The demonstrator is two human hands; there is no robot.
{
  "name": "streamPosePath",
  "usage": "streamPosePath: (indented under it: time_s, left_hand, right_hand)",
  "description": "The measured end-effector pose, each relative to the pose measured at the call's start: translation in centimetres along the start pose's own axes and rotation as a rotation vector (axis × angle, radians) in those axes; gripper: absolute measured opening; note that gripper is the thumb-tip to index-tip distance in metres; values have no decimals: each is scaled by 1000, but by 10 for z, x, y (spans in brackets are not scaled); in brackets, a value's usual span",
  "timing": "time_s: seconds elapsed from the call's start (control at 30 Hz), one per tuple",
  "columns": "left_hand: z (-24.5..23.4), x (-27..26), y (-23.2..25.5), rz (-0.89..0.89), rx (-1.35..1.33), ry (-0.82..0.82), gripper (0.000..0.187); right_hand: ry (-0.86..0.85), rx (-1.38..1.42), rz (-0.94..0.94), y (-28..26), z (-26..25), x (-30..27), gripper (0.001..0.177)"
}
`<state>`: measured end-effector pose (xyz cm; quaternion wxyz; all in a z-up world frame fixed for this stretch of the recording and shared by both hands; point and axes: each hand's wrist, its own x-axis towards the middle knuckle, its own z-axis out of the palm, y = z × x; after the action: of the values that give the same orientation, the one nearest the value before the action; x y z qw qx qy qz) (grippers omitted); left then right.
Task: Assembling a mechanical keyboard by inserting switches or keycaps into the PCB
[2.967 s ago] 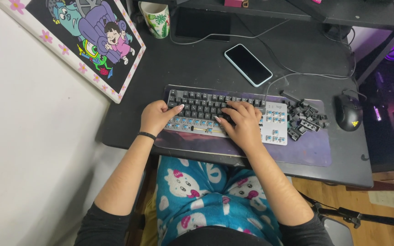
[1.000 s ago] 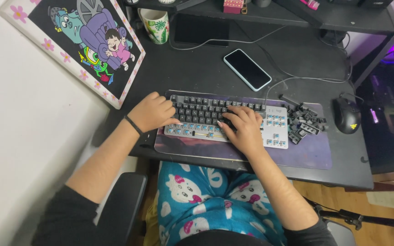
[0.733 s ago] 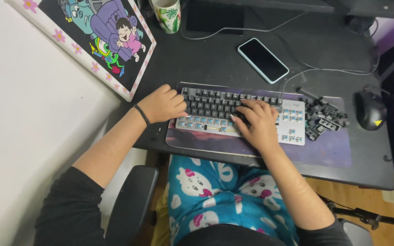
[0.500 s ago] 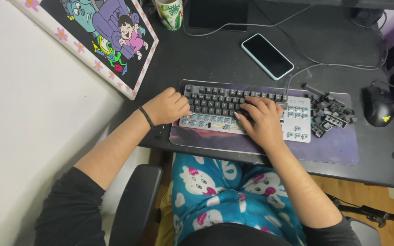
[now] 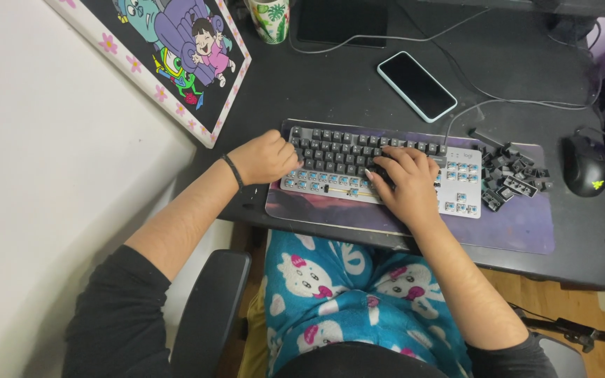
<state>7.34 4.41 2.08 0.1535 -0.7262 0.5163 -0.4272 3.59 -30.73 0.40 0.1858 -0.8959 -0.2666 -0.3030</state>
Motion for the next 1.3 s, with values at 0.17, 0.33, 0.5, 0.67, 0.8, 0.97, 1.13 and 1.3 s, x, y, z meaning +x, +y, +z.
streamPosePath:
  time_s: [0.17, 0.33, 0.5, 0.67, 0.8, 0.97, 1.13, 1.3]
  left_hand:
    - [4, 1, -9, 12, -3, 23, 37]
    - [6, -4, -7, -51, -29, 44, 38]
    - [10, -6, 7, -181, -40, 73, 35]
    - [4, 20, 18, -387, -35, 153, 26]
    - [-15, 68, 43, -536, -157, 170, 22]
    - [-3, 101, 88, -647, -372, 176, 22]
    - [6, 118, 115, -795, -559, 127, 28]
    - [15, 120, 130, -989, -835, 120, 30]
  right_hand:
    - [7, -9, -7, 3, 2, -1, 27]
    - [1, -4, -9, 3, 1, 0, 27]
    - [16, 2, 0, 2, 2, 1, 28]
    - [104, 40, -33, -2, -4, 4, 29]
    - [177, 129, -104, -11, -14, 6, 54]
    - [201, 274, -193, -15, -15, 2, 79]
    - [202, 421, -172, -6, -11, -2, 68]
    - [169, 556, -110, -4, -7, -4, 73]
